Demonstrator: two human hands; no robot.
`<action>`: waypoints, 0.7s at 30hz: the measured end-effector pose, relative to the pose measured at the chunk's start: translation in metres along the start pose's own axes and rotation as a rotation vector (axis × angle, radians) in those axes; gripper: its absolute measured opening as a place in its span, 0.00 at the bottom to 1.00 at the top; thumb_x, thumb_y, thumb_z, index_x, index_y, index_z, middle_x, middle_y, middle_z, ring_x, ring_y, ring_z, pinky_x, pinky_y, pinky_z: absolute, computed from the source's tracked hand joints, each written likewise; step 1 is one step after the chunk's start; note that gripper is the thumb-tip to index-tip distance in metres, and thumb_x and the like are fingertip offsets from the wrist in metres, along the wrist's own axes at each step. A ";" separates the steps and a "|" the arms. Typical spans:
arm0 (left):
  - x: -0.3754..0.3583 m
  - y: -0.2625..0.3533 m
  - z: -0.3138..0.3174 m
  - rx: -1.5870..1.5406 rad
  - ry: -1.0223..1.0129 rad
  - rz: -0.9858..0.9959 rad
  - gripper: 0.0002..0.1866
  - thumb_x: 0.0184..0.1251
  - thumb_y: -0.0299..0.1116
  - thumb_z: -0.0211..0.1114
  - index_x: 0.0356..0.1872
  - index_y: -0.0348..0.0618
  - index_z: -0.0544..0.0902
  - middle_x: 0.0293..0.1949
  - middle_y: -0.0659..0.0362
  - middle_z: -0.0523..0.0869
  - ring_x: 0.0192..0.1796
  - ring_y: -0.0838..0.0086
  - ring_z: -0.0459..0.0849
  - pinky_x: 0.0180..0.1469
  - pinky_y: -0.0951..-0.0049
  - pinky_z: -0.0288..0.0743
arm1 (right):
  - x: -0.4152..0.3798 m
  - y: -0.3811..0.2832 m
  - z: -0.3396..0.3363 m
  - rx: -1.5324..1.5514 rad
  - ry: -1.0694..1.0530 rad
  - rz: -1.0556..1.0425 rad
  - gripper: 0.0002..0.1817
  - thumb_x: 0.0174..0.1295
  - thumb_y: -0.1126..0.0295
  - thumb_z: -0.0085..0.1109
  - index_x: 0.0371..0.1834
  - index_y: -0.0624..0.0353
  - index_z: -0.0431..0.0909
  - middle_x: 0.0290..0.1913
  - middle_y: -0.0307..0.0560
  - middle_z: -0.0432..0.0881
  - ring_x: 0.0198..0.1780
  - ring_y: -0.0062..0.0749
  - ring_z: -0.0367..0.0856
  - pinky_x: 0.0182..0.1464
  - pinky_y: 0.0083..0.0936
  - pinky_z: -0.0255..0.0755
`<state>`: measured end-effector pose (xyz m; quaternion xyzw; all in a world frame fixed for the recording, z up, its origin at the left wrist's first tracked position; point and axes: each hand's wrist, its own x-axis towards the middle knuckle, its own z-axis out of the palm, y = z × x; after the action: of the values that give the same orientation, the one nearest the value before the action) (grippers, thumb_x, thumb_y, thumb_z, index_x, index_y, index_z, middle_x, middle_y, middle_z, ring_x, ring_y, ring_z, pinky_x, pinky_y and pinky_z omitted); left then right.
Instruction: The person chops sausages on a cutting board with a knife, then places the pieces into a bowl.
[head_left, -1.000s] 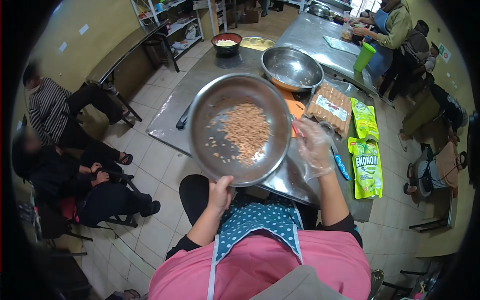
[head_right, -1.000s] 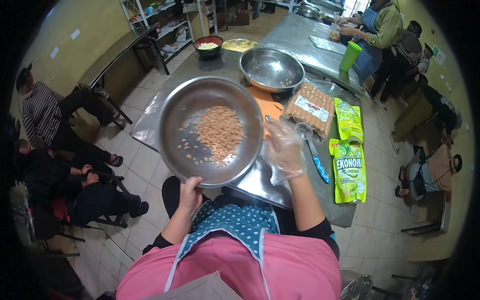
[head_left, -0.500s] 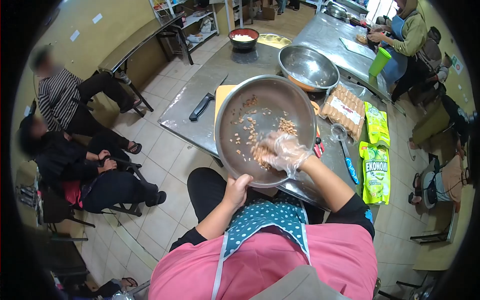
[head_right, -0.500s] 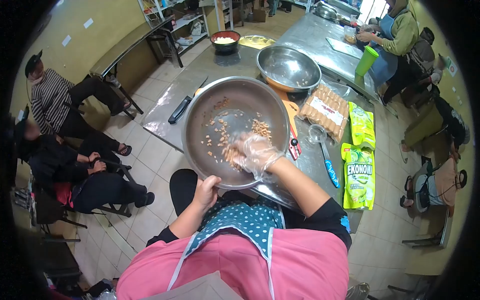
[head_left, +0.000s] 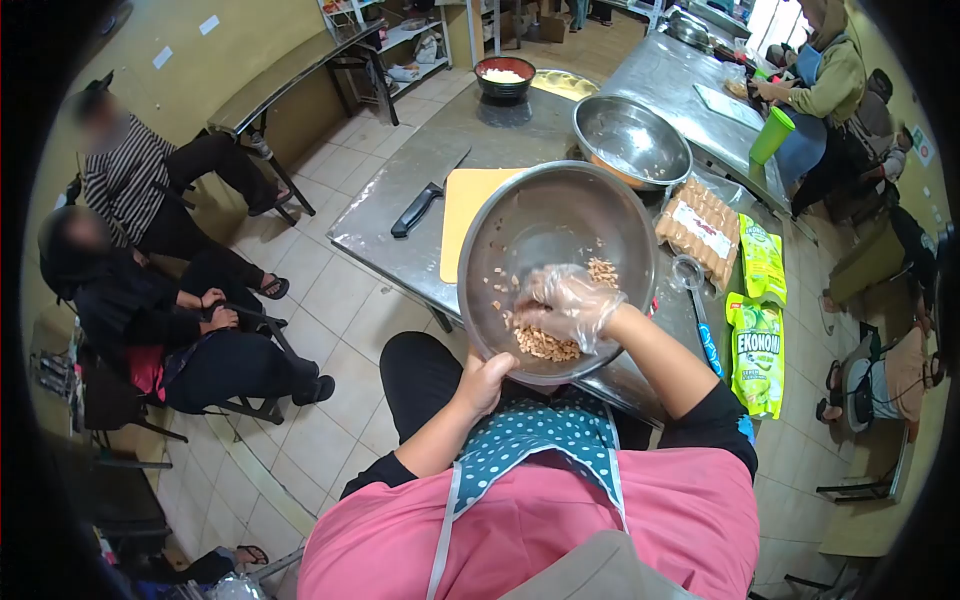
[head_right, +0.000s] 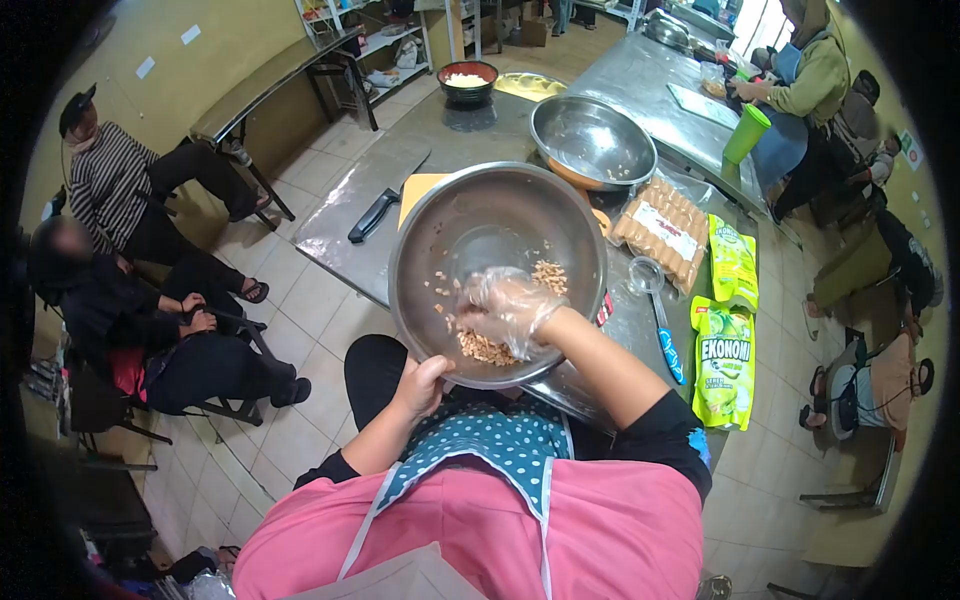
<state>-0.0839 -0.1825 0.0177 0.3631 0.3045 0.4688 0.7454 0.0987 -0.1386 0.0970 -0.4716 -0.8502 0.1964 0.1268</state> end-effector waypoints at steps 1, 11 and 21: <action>0.001 0.002 0.000 0.003 0.001 0.003 0.30 0.45 0.21 0.54 0.57 0.33 0.66 0.48 0.55 0.75 0.49 0.71 0.75 0.51 0.71 0.69 | 0.000 0.001 -0.004 0.001 0.002 -0.004 0.13 0.52 0.64 0.61 0.40 0.55 0.79 0.38 0.48 0.79 0.45 0.44 0.76 0.50 0.35 0.69; 0.002 -0.009 -0.005 0.214 -0.200 -0.133 0.41 0.45 0.22 0.56 0.66 0.39 0.50 0.57 0.56 0.65 0.58 0.70 0.66 0.60 0.71 0.61 | 0.017 -0.013 -0.004 -0.040 0.470 -0.009 0.13 0.50 0.61 0.57 0.32 0.58 0.79 0.38 0.54 0.78 0.42 0.48 0.75 0.49 0.39 0.68; 0.004 0.015 -0.009 0.016 -0.036 -0.085 0.28 0.45 0.19 0.54 0.54 0.37 0.67 0.45 0.57 0.74 0.45 0.72 0.74 0.47 0.75 0.69 | -0.008 0.013 -0.021 -0.244 0.440 -0.093 0.08 0.48 0.65 0.58 0.26 0.58 0.78 0.30 0.48 0.78 0.38 0.44 0.75 0.44 0.37 0.70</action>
<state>-0.0967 -0.1721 0.0247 0.3643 0.3099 0.4273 0.7672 0.1210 -0.1349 0.1100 -0.4751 -0.8405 -0.0211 0.2596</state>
